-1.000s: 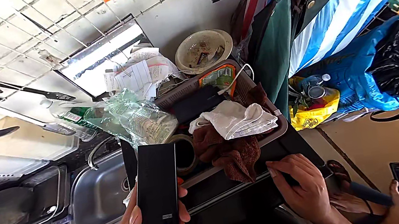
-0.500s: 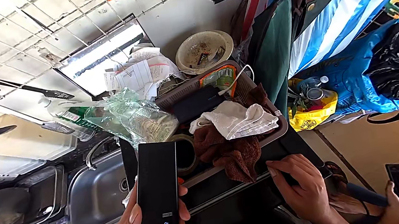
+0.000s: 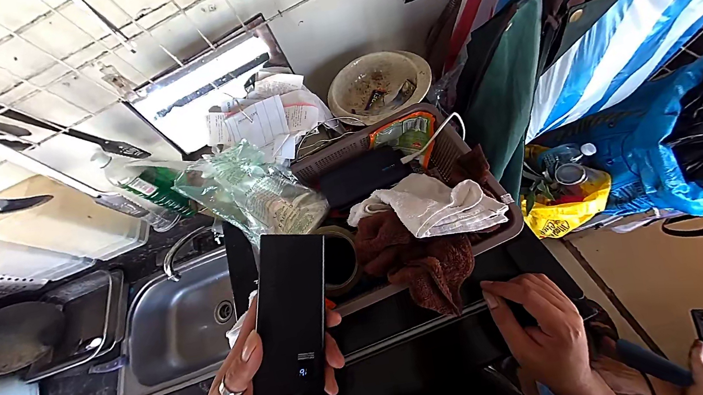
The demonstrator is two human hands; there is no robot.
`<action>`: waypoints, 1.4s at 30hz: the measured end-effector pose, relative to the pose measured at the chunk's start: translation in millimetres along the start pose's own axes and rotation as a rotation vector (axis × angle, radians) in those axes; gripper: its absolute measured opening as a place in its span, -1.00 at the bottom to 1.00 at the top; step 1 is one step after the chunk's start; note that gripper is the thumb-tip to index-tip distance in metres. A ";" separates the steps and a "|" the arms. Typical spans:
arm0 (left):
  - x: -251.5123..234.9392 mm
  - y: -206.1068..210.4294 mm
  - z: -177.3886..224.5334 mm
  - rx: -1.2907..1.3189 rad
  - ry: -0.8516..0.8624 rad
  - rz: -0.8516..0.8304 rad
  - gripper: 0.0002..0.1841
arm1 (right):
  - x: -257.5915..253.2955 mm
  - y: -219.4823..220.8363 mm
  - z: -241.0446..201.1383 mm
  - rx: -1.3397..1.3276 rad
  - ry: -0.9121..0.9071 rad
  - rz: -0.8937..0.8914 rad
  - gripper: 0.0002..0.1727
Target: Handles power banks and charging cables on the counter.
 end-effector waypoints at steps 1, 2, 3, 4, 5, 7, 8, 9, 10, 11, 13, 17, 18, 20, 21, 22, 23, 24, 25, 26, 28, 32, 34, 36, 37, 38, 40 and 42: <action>-0.3 -0.6 0.2 0.001 0.000 -0.003 -0.35 | 0.2 0.5 -0.1 0.000 0.000 -0.002 -0.76; -0.9 -1.6 0.2 0.011 0.000 -0.004 -0.35 | 0.4 0.5 0.0 0.001 -0.001 -0.003 -0.76; -1.5 -3.0 0.1 0.018 0.002 0.000 -0.35 | 0.4 0.3 -0.1 0.004 0.000 -0.004 -0.76; -1.8 -4.6 0.0 0.021 0.004 0.005 -0.35 | 0.4 0.2 -0.2 0.007 -0.002 -0.001 -0.76; -1.8 -5.9 0.1 0.022 0.007 0.009 -0.35 | 0.2 0.3 -0.5 0.010 -0.004 0.000 -0.76; -0.4 -7.9 0.3 0.033 0.009 0.015 -0.36 | -0.6 0.9 -1.5 0.016 -0.003 -0.007 -0.76; 0.5 -8.6 0.5 0.040 0.009 0.012 -0.36 | -0.8 1.3 -2.0 0.021 -0.003 -0.011 -0.76; 1.5 -9.4 0.8 0.050 0.010 0.004 -0.36 | -0.8 1.9 -2.3 0.027 -0.005 -0.015 -0.76; 2.5 -10.1 1.1 0.055 0.013 -0.003 -0.36 | -0.5 2.7 -2.3 0.032 -0.006 -0.019 -0.76; 3.6 -10.6 1.3 0.057 0.016 -0.006 -0.35 | 0.0 3.1 -2.1 0.033 -0.005 -0.021 -0.76; 6.9 -12.6 1.8 0.060 0.019 -0.005 -0.35 | -0.5 0.2 -0.9 -0.005 0.021 -0.017 -0.78; 13.9 -18.2 5.6 0.064 0.024 -0.005 -0.32 | -43.2 -38.1 -9.5 -0.069 0.043 0.017 -0.79; 15.6 -18.9 6.1 0.070 0.024 -0.007 -0.33 | -64.2 -48.6 -16.7 -0.049 0.003 0.020 -0.76; 15.9 -18.7 6.8 0.091 0.028 -0.016 -0.34 | -112.5 -54.5 -34.0 0.008 -0.104 -0.007 -0.71; 15.3 -17.7 6.7 0.096 0.033 -0.023 -0.34 | -135.9 -46.9 -42.7 0.043 -0.157 -0.051 -0.70; 15.0 -16.5 6.6 0.094 0.039 -0.028 -0.35 | -157.1 -31.9 -50.6 0.079 -0.209 -0.128 -0.69; 14.9 -15.2 7.0 0.094 0.045 -0.033 -0.35 | -175.3 -10.9 -56.6 0.118 -0.261 -0.225 -0.69; 15.1 -14.2 7.8 0.093 0.053 -0.027 -0.35 | -189.6 14.5 -59.7 0.157 -0.310 -0.341 -0.69; 16.0 -14.0 9.0 0.093 0.062 -0.016 -0.35 | -200.3 41.6 -59.1 0.200 -0.355 -0.456 -0.70; 17.6 -14.5 10.2 0.090 0.068 -0.004 -0.34 | -208.1 68.6 -53.9 0.257 -0.379 -0.576 -0.72; 22.6 -16.2 12.3 0.089 0.078 0.015 -0.33 | -217.0 114.8 -35.4 0.396 -0.390 -0.794 -0.79; 31.7 -24.0 13.3 0.122 0.067 0.015 -0.28 | -217.7 159.9 -1.8 0.658 -0.418 -0.994 -0.84; 35.0 -29.5 13.8 0.160 0.069 0.043 -0.28 | -216.9 167.7 3.6 0.679 -0.412 -1.051 -0.82; 35.8 -33.6 14.6 0.214 0.076 0.050 -0.31 | -217.2 169.6 4.9 0.635 -0.404 -1.100 -0.81; 35.5 -34.3 15.4 0.244 0.080 0.037 -0.32 | -215.9 168.3 5.5 0.606 -0.391 -1.123 -0.81; 34.8 -35.1 16.9 0.262 0.083 0.030 -0.33 | -214.4 166.2 5.5 0.578 -0.357 -1.144 -0.79; 32.9 -36.5 21.3 0.275 0.083 0.003 -0.35 | -213.9 159.2 -0.1 0.522 -0.256 -1.164 -0.80; 30.7 -37.1 26.2 0.279 0.077 -0.027 -0.37 | -215.0 152.3 -7.0 0.439 -0.156 -1.150 -0.80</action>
Point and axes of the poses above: each hand's wrist, its own x-axis away from the middle knuckle, its own y-axis out of the palm, z = x × y, the point moved 10 cm from there along -x, towards the middle knuckle
